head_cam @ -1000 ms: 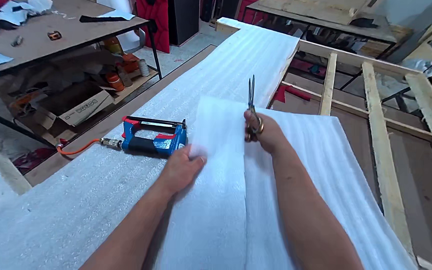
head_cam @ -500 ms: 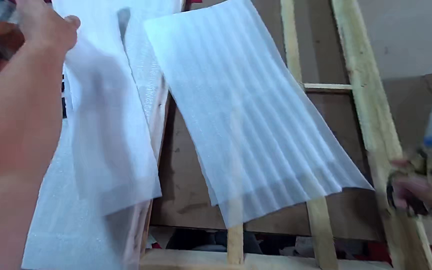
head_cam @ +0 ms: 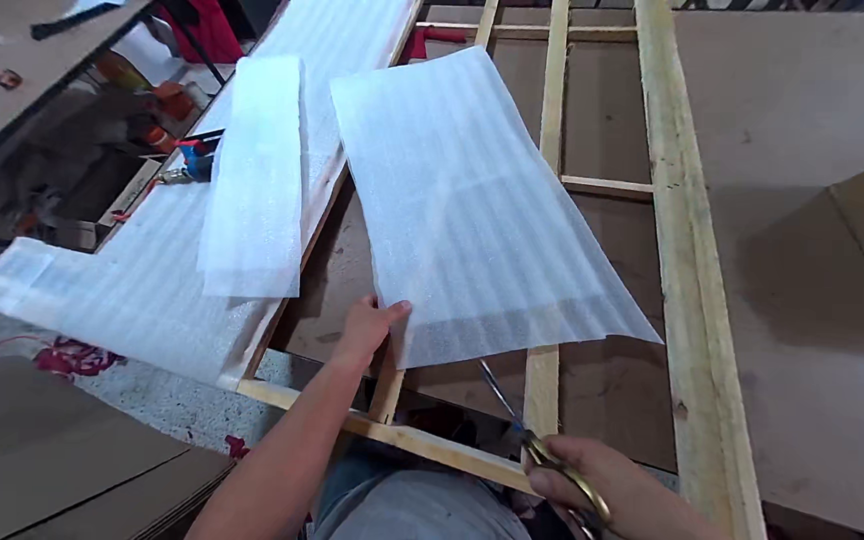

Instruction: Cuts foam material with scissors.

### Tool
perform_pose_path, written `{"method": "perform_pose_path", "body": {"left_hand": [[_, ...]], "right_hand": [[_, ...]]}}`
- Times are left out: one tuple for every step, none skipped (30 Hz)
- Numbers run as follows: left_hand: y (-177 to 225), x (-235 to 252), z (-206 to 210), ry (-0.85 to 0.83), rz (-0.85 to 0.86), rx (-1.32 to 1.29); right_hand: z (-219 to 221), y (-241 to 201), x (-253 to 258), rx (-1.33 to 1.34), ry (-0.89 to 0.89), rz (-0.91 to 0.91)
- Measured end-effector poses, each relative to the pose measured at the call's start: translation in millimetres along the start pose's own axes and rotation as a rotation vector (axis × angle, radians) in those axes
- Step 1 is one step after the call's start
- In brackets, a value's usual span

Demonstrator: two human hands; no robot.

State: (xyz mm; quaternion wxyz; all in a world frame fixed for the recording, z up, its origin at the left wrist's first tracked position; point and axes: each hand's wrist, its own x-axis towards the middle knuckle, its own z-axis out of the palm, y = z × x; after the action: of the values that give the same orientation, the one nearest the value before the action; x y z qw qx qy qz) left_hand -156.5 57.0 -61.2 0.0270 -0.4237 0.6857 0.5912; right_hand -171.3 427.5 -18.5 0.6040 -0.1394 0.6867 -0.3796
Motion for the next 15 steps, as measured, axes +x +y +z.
{"method": "perform_pose_path", "body": {"left_hand": [[-3.4, 1.4, 2.9, 0.035, 0.032, 0.008], [-5.2, 1.5, 4.3, 0.070, 0.068, 0.015], [-5.0, 0.0, 3.5, 0.104, 0.103, 0.024], [-4.2, -2.0, 0.8, 0.134, 0.136, 0.019], [-3.0, -4.4, -3.0, 0.156, 0.151, -0.010], [-1.4, -6.7, -7.3, 0.166, 0.148, -0.068], [0.6, -7.3, -11.4, 0.161, 0.129, -0.153], [3.1, -6.6, -15.3, 0.151, 0.089, -0.236], [3.8, -5.8, -18.0, 0.147, 0.052, -0.290], [2.4, -4.8, -20.0, 0.142, 0.024, -0.301], [0.7, -4.3, -21.6, 0.121, 0.007, -0.270], [0.3, -4.9, -22.7, 0.079, -0.001, -0.202], [1.5, -6.1, -21.9, 0.036, 0.002, -0.122], [3.5, -7.5, -18.7, 0.009, 0.024, -0.038], [4.7, -8.1, -14.8, -0.008, 0.048, 0.026]], "right_hand": [[-0.9, 0.7, 5.8, 0.013, -0.050, -0.007], [-2.8, 0.0, 9.7, 0.029, -0.093, -0.018], [-4.8, -1.6, 12.4, 0.045, -0.132, -0.038], [-6.1, -3.8, 14.2, 0.059, -0.164, -0.064], [-7.1, -6.0, 15.8, 0.075, -0.193, -0.086], [-8.0, -9.5, 18.0, 0.077, -0.213, -0.098], [-8.8, -15.0, 21.1, 0.073, -0.223, -0.099], [-8.9, -21.6, 25.1, 0.070, -0.230, -0.094], [-7.8, -28.0, 29.7, 0.070, -0.238, -0.084], [-5.1, -33.8, 34.4, 0.076, -0.241, -0.074], [-1.2, -39.4, 39.3, 0.087, -0.232, -0.066], [3.0, -45.0, 44.0, 0.094, -0.214, -0.055], [7.1, -50.3, 48.4, 0.088, -0.192, -0.042], [11.1, -55.3, 52.2, 0.071, -0.170, -0.032], [15.0, -59.2, 55.6, 0.061, -0.151, -0.025]]}}
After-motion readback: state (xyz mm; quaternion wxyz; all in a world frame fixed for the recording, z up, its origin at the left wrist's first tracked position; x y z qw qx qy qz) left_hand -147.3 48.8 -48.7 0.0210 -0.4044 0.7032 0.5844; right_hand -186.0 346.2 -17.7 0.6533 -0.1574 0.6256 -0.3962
